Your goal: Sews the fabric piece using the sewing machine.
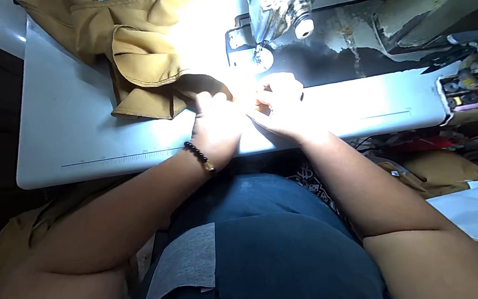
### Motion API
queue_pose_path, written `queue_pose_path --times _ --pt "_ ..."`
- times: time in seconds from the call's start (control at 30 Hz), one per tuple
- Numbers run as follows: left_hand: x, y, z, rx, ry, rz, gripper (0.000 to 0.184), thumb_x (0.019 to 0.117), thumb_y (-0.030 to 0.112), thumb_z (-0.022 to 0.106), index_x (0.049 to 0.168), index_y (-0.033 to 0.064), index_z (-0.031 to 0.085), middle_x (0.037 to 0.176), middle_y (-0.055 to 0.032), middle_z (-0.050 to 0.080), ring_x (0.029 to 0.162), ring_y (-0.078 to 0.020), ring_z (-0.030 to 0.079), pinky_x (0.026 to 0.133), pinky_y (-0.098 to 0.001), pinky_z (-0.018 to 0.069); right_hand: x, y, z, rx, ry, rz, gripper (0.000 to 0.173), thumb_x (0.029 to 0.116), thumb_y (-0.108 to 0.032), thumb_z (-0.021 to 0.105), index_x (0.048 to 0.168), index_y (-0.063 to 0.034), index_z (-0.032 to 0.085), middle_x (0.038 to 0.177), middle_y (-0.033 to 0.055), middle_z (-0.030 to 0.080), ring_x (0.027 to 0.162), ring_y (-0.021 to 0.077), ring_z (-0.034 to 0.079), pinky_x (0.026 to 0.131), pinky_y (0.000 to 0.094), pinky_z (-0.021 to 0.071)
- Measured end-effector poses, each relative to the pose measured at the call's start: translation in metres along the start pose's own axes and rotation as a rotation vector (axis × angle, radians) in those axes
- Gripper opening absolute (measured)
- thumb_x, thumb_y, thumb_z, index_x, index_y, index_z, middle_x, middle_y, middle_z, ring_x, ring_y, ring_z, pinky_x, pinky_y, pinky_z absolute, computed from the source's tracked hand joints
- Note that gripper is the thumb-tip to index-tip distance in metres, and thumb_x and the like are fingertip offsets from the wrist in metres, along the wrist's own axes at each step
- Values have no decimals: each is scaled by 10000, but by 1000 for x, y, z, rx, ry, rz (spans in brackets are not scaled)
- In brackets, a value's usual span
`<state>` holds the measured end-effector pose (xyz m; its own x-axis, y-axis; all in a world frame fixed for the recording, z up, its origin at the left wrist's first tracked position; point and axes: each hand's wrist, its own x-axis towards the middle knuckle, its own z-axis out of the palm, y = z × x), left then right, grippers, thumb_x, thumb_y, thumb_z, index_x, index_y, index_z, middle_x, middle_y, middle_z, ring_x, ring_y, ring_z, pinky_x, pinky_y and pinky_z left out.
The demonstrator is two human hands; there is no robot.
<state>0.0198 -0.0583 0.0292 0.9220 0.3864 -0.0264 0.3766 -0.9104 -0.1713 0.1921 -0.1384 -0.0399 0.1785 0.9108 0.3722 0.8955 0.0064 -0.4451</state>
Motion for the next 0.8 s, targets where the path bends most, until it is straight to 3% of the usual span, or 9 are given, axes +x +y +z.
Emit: queue_pose_path --times 0.07,0.1,0.17,0.23,0.33,0.47,0.57,0.7,0.8 --pt "13 -5 -14 56 -16 183 169 955 -7 587 982 88 723 1244 -81 663 1153 -276 594 949 -512 363 8 2 -10 -34 -79 -33 313 932 -388 592 992 -146 779 1243 192 624 1273 421 496 976 631 315" --pt "25 -17 -16 12 -35 304 122 962 39 618 997 87 724 1350 -100 632 1218 -304 597 971 -541 415 15 3 -17 -60 -145 -34 329 936 -411 595 1031 -154 777 1317 203 600 1334 436 457 1006 659 299" --pt "47 -48 -1 -162 -42 457 175 940 184 719 1060 56 726 1215 -159 664 1142 -362 633 948 -568 487 26 13 -22 -72 -195 -40 353 913 -458 624 1070 -181 778 1354 192 569 1366 434 417 1033 675 280" --pt "45 -59 22 -413 -97 272 371 927 294 747 1187 36 691 1219 -179 670 1172 -370 626 991 -590 474 34 27 -18 -41 -171 -48 414 909 -529 619 1115 -206 775 1304 170 580 1329 414 443 1023 669 289" --pt "17 -46 56 -689 103 50 387 945 419 677 1209 138 708 1254 -131 654 1262 -328 550 1099 -556 386 35 36 -10 -21 -132 -68 435 947 -543 577 1119 -182 748 1277 164 605 1309 403 481 1018 659 314" --pt "-2 -27 66 -412 273 107 329 1024 415 560 1227 225 735 1197 -164 639 1142 -395 584 934 -632 389 33 34 -7 -42 -142 -79 393 1024 -427 464 1155 -165 726 1273 156 604 1310 371 492 1038 633 304" --pt "-2 -29 62 -133 382 236 275 1052 341 501 1160 224 726 1323 -33 670 1197 -272 602 952 -537 349 35 31 -9 -41 -142 -68 365 1022 -384 471 1159 -163 728 1259 164 608 1300 375 496 1041 623 299" --pt "5 -35 61 -134 376 348 265 1053 271 489 1116 170 725 1412 22 643 1222 -222 615 914 -499 385 33 28 -9 -62 -146 -52 363 1027 -384 463 1172 -176 723 1251 155 602 1309 361 491 1069 625 275" --pt "5 -35 64 -231 325 341 284 1058 264 484 1133 144 730 1467 26 606 1292 -254 592 926 -549 417 33 28 -9 -78 -159 -44 360 1033 -385 469 1194 -185 723 1259 153 604 1322 365 486 1083 629 269"
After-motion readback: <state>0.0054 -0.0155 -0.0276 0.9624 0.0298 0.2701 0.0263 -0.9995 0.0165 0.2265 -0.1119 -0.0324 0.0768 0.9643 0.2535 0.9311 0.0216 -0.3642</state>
